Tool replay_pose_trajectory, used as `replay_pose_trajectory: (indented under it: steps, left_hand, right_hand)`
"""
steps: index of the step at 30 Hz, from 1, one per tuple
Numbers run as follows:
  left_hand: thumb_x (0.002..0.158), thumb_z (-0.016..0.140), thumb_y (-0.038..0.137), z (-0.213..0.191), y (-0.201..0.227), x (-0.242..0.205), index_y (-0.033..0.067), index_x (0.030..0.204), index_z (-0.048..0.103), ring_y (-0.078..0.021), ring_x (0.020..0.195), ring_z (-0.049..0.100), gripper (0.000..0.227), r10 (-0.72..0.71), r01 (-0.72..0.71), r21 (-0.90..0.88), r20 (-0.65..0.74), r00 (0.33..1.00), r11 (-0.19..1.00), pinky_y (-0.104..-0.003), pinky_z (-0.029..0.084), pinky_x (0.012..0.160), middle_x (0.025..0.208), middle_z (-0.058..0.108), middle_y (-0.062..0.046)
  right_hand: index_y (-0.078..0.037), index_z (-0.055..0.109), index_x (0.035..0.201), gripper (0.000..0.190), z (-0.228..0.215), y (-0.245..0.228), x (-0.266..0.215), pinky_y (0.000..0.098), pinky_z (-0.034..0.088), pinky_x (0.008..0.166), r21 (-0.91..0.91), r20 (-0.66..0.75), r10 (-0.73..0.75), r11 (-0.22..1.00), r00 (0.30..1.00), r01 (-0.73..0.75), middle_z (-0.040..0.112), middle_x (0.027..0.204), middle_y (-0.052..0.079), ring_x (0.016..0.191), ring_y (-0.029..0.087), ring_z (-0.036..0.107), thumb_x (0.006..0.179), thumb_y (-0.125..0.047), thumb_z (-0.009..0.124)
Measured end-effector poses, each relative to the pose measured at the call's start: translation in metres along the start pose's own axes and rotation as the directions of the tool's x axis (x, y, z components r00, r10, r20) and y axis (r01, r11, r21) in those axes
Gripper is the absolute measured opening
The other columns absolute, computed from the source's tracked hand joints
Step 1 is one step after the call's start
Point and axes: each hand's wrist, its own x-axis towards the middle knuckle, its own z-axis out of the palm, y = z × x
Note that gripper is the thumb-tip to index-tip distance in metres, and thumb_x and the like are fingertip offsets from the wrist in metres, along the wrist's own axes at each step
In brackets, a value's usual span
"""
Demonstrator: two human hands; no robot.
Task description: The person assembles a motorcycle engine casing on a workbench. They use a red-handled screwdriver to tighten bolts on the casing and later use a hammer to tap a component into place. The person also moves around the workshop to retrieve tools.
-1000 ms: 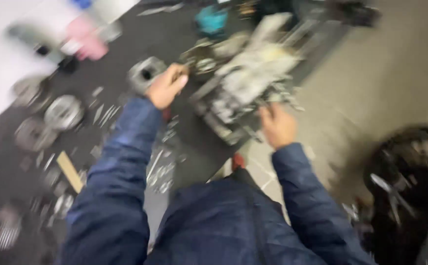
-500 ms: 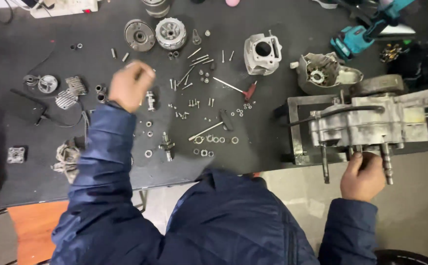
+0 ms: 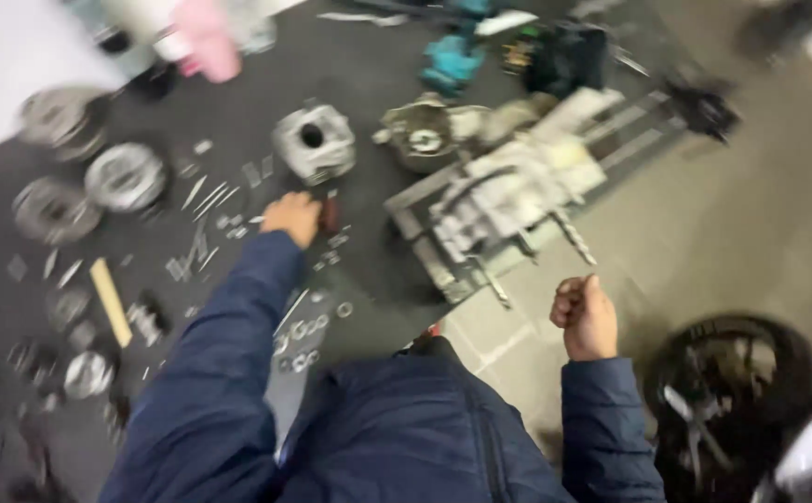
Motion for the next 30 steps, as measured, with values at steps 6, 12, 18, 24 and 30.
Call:
replay_pose_trajectory:
  steps: [6, 12, 18, 24, 30]
  left_hand:
    - [0.080, 0.070, 0.028, -0.033, 0.000, 0.003, 0.0143, 0.094, 0.071, -0.0275, 0.103, 0.064, 0.020, 0.095, -0.105, 0.110, 0.090, 0.991, 0.988, -0.046, 0.054, 0.079, 0.100, 0.066, -0.005]
    - [0.080, 0.071, 0.026, 0.001, -0.005, -0.004, 0.0163, 0.096, 0.071, -0.0261, 0.101, 0.064, 0.019, 0.108, -0.099, 0.161, -0.049, 0.993, 0.982, -0.045, 0.054, 0.079, 0.101, 0.067, -0.003]
    - [0.086, 0.069, 0.027, -0.026, -0.001, -0.002, 0.0164, 0.096, 0.072, -0.0275, 0.100, 0.067, 0.015, 0.055, -0.051, 0.133, -0.023, 0.998, 0.990, -0.045, 0.054, 0.084, 0.099, 0.070, -0.004]
    - [0.095, 0.068, 0.026, -0.171, 0.054, -0.060, 0.0132, 0.115, 0.070, -0.0291, 0.086, 0.073, 0.023, -0.171, 0.149, -0.285, -0.054, 0.984, 0.947, -0.043, 0.056, 0.074, 0.099, 0.075, -0.009]
    - [0.081, 0.071, 0.022, -0.272, 0.184, -0.077, 0.0127, 0.102, 0.070, -0.0256, 0.080, 0.067, 0.023, 0.417, -0.447, -0.297, -0.162, 0.894, 0.844, -0.041, 0.052, 0.069, 0.085, 0.069, -0.006]
  right_hand:
    - [-0.002, 0.059, 0.093, 0.039, -0.033, 0.002, -0.021, 0.0298, 0.035, 0.053, 0.103, -0.078, -0.086, 0.990, 0.993, 0.094, 0.050, 0.072, 0.004, 0.059, 0.015, 0.044, 0.110, -0.037, 0.050]
    - [0.001, 0.062, 0.091, 0.032, 0.000, -0.009, -0.035, 0.0274, 0.036, 0.056, -0.177, 0.034, -0.220, 0.959, 0.975, 0.222, 0.052, 0.069, 0.003, 0.061, 0.011, 0.045, 0.107, -0.025, 0.054]
    - [0.002, 0.064, 0.091, 0.031, 0.006, -0.022, -0.042, 0.0265, 0.038, 0.058, -0.277, 0.023, -0.264, 0.925, 0.964, 0.260, 0.054, 0.070, 0.001, 0.063, 0.009, 0.046, 0.106, -0.022, 0.054]
    - [-0.003, 0.070, 0.103, 0.016, 0.063, -0.061, -0.101, 0.0281, 0.051, 0.064, -0.624, 0.226, -0.425, 0.628, 0.876, 0.465, 0.067, 0.082, 0.006, 0.068, 0.015, 0.060, 0.090, -0.012, 0.072]
    - [-0.007, 0.064, 0.127, 0.054, 0.166, -0.103, -0.123, 0.0390, 0.058, 0.081, -0.527, 0.652, -0.471, 0.283, 0.595, 0.801, 0.061, 0.126, 0.019, 0.105, 0.036, 0.066, 0.075, -0.014, 0.080]
